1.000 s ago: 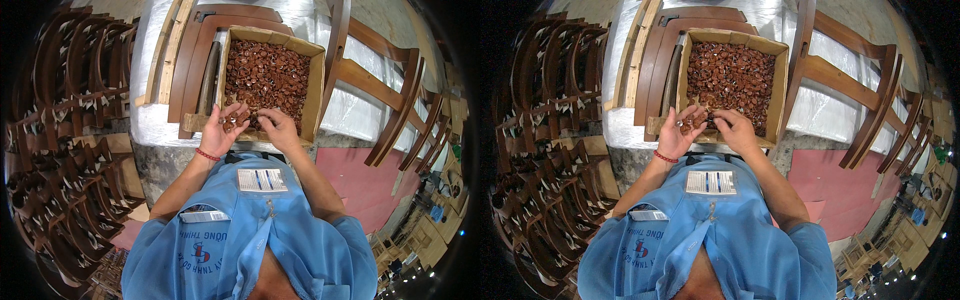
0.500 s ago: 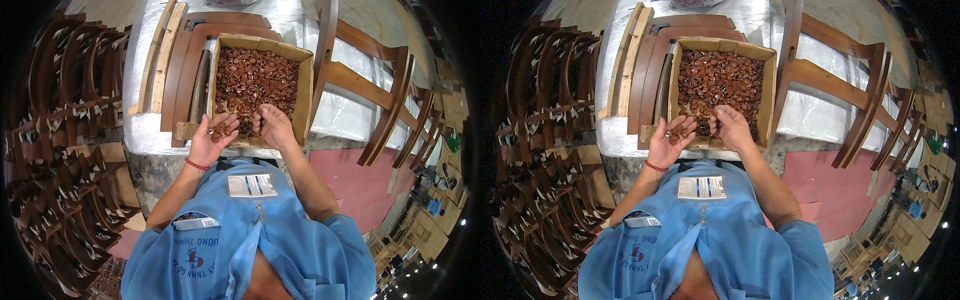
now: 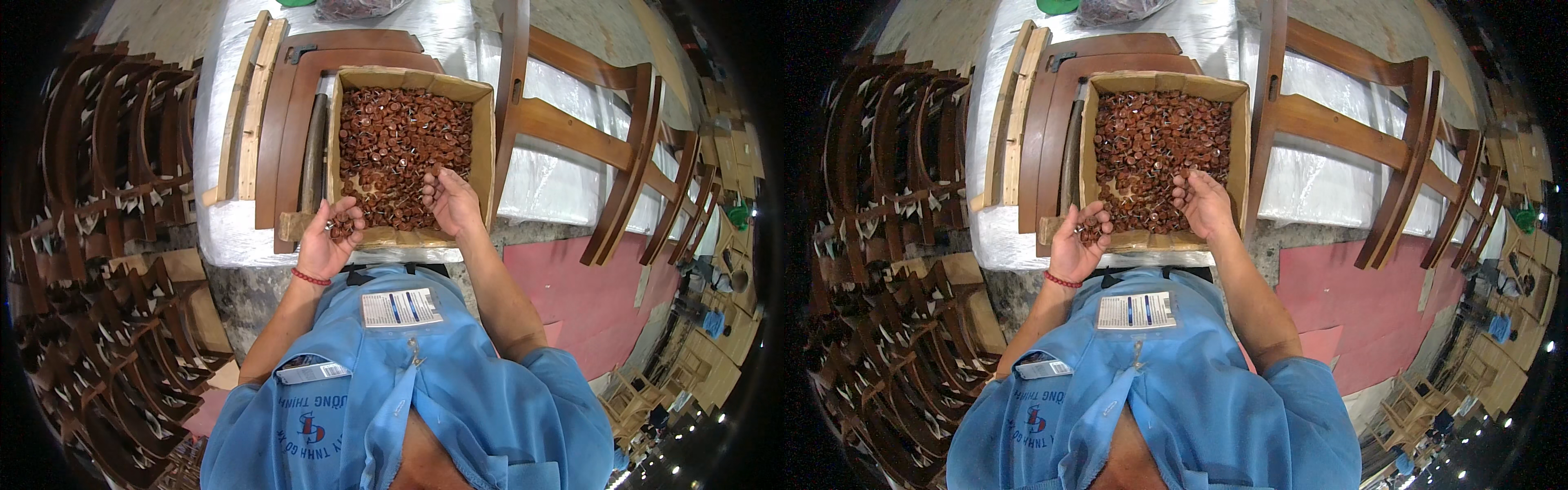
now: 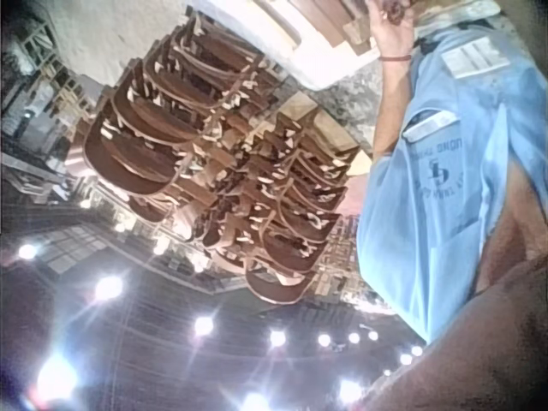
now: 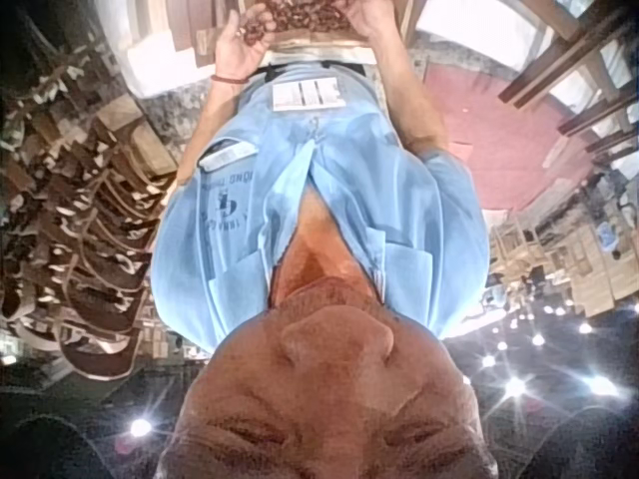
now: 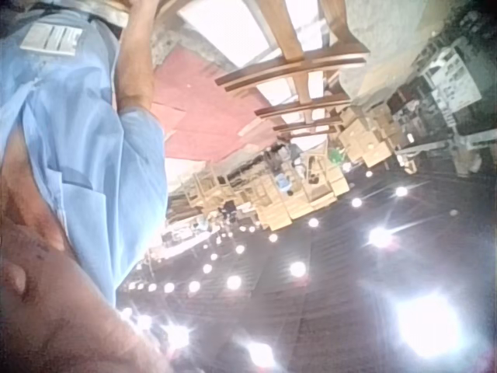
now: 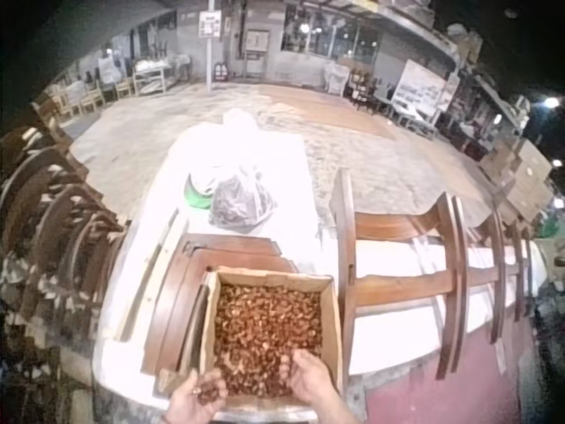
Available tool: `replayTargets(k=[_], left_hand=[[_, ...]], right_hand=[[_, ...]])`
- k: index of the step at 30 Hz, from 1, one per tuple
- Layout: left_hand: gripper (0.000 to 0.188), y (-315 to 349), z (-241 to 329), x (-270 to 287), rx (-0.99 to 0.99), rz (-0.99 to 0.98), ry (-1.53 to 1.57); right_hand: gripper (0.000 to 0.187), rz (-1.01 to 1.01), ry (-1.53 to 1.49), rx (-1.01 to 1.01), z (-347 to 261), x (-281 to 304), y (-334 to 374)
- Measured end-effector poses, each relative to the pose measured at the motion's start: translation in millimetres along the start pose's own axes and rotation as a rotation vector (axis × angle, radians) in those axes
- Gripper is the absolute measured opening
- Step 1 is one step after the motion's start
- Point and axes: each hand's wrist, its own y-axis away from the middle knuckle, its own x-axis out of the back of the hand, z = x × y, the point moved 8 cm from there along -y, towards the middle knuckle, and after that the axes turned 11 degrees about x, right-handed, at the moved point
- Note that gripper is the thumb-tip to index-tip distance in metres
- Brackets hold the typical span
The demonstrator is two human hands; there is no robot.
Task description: The person repeatedly picks small reddish-brown fasteners from a cardboard box, transfers them between hands, and returns them to the box. The hands remain in frame throughout, handling the fasteners one at a time or in small handfuls.
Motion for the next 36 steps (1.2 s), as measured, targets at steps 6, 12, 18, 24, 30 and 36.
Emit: replayTargets(k=[6,12,18,24,30,36], left_hand=[[0.034,-2.6,-2.0,-7.3,0.076,0.044,-0.098],[0.022,-31.7,-2.1,-33.3,0.169,0.119,-0.400],[0.023,-45.2,-3.4,-57.8,0.109,0.144,-0.554],[0.023,-43.7,0.9,-63.1,0.015,0.183,-0.747],[0.020,-39.3,8.5,-56.1,0.000,0.281,-0.822],[0.016,-39.4,5.4,-45.0,0.019,0.290,-0.658]], right_hand=[[0.012,0.044,0.403,0.154,-20.9,-4.9,-17.2],[0.014,-0.116,0.780,0.355,-38.3,-42.7,3.3],[0.010,-0.397,1.152,0.887,-64.9,-98.5,48.4],[0.010,-0.439,1.193,0.873,-59.7,-104.9,52.4],[0.018,-0.194,1.246,0.755,-59.6,-72.7,21.9],[0.020,-0.075,1.736,0.882,-59.8,-62.5,-26.4]])
